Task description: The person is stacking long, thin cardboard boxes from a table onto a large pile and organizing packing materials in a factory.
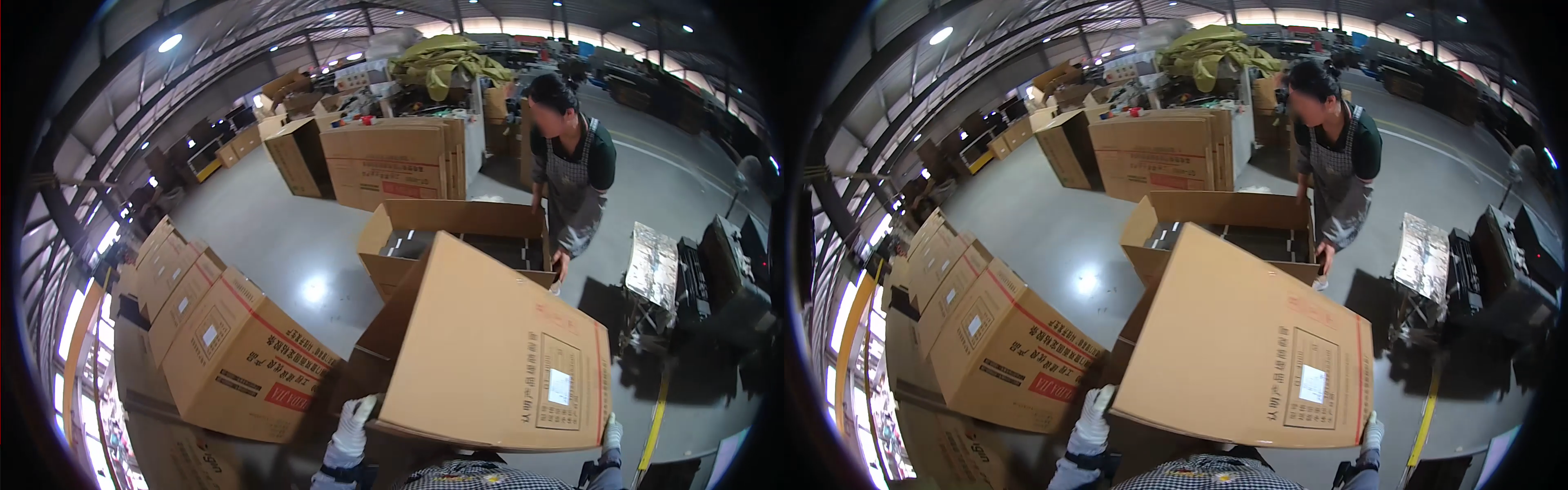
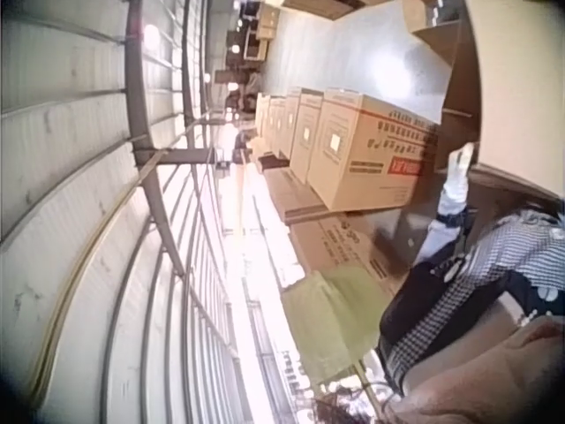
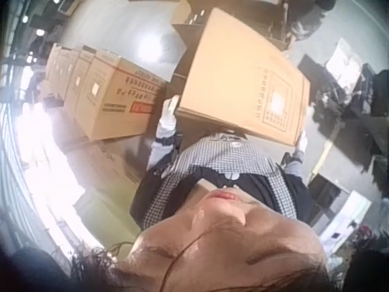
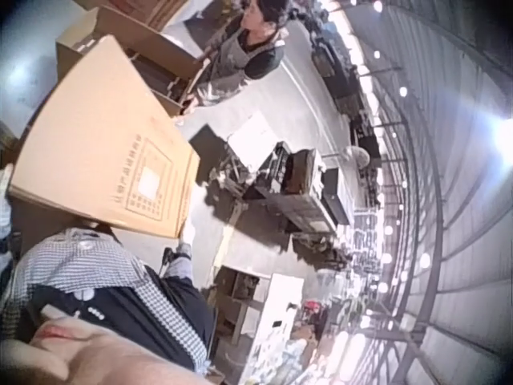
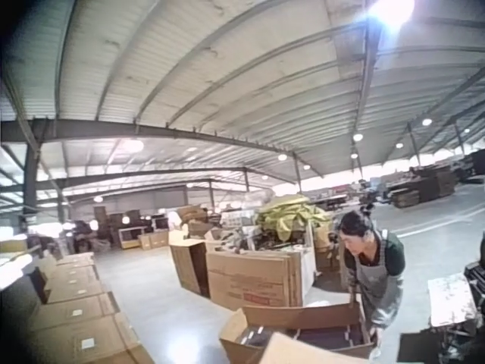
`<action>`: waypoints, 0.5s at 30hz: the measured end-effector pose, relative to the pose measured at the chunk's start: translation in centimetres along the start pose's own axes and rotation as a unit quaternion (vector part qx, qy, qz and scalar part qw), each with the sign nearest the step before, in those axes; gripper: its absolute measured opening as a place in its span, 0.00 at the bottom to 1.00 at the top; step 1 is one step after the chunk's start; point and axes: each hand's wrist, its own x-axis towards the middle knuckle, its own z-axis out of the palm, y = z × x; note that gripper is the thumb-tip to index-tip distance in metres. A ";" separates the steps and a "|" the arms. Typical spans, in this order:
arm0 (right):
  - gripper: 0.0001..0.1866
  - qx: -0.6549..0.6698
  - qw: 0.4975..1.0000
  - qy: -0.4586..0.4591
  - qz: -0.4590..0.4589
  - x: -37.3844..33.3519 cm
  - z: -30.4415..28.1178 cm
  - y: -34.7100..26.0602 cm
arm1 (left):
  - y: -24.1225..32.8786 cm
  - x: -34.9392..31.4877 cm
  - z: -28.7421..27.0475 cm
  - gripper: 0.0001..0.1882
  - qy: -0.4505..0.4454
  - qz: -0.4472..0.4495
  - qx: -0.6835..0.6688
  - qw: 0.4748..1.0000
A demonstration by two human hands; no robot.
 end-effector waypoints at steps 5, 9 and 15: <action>0.33 -0.031 0.999 0.040 0.004 2.3 -6.0 5.8 | -5.7 4.0 4.2 0.14 -0.111 -0.067 -0.141 0.981; 0.32 -0.009 0.994 0.105 0.017 -0.3 -8.4 7.7 | -7.0 5.9 6.0 0.11 -0.105 -0.120 -0.235 0.959; 0.25 0.051 0.973 0.227 0.010 -4.7 -10.9 10.7 | -12.1 9.2 8.0 0.23 -0.130 -0.098 -0.167 0.972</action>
